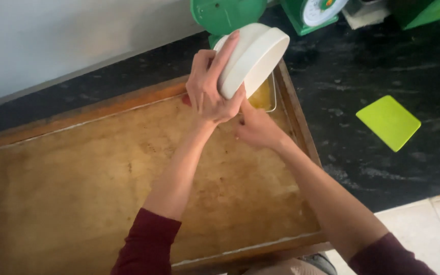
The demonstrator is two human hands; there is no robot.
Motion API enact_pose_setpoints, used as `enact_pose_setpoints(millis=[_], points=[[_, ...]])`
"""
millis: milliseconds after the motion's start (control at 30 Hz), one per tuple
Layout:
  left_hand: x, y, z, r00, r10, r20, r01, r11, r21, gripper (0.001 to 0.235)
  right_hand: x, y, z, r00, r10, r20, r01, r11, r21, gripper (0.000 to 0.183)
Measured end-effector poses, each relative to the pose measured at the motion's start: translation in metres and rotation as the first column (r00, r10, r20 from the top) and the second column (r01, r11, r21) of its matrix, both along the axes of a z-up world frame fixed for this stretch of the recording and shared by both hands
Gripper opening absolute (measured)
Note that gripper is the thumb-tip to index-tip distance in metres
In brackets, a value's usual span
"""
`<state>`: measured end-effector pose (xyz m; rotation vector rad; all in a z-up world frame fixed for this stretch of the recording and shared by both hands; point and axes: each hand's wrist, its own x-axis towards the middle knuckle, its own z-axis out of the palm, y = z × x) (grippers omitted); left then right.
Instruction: The person pours a yellow liquid from a white bowl into a rectangular metal container on a black countertop. They then move the container to a wooden tray and use their fingers to scrape the remaining liquid from the bowl into the container.
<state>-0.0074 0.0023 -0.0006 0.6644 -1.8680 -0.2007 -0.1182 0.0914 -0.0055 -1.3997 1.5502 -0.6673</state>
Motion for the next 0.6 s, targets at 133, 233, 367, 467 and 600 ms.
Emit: enact_pose_setpoints(millis=[133,233,367,467,600], points=[[0.004,0.001,0.000,0.996,0.079,0.044,-0.078,0.997,-0.022,0.068,0.003,-0.003,0.005,0.911,-0.026,-0.412,0.108,0.978,0.179,0.097],[0.010,-0.018,-0.028,0.965,0.183,0.187,-0.182,0.983,-0.023,0.075,0.006,0.002,0.015,0.888,-0.048,-0.457,0.223,0.914,0.338,0.098],[0.022,-0.002,0.002,0.965,0.247,0.090,-0.259,0.949,0.179,0.071,-0.007,0.011,-0.031,0.894,-0.123,-0.430,0.228,0.953,0.201,0.101],[0.027,0.012,0.007,0.968,0.245,-0.053,-0.209,0.908,0.364,0.064,-0.013,0.014,-0.049,0.980,-0.190,0.054,0.172,0.954,0.247,0.104],[0.031,0.021,0.003,0.956,0.240,-0.169,-0.114,0.835,0.538,0.068,-0.012,0.027,-0.030,0.975,-0.194,0.109,0.160,0.951,0.264,0.102]])
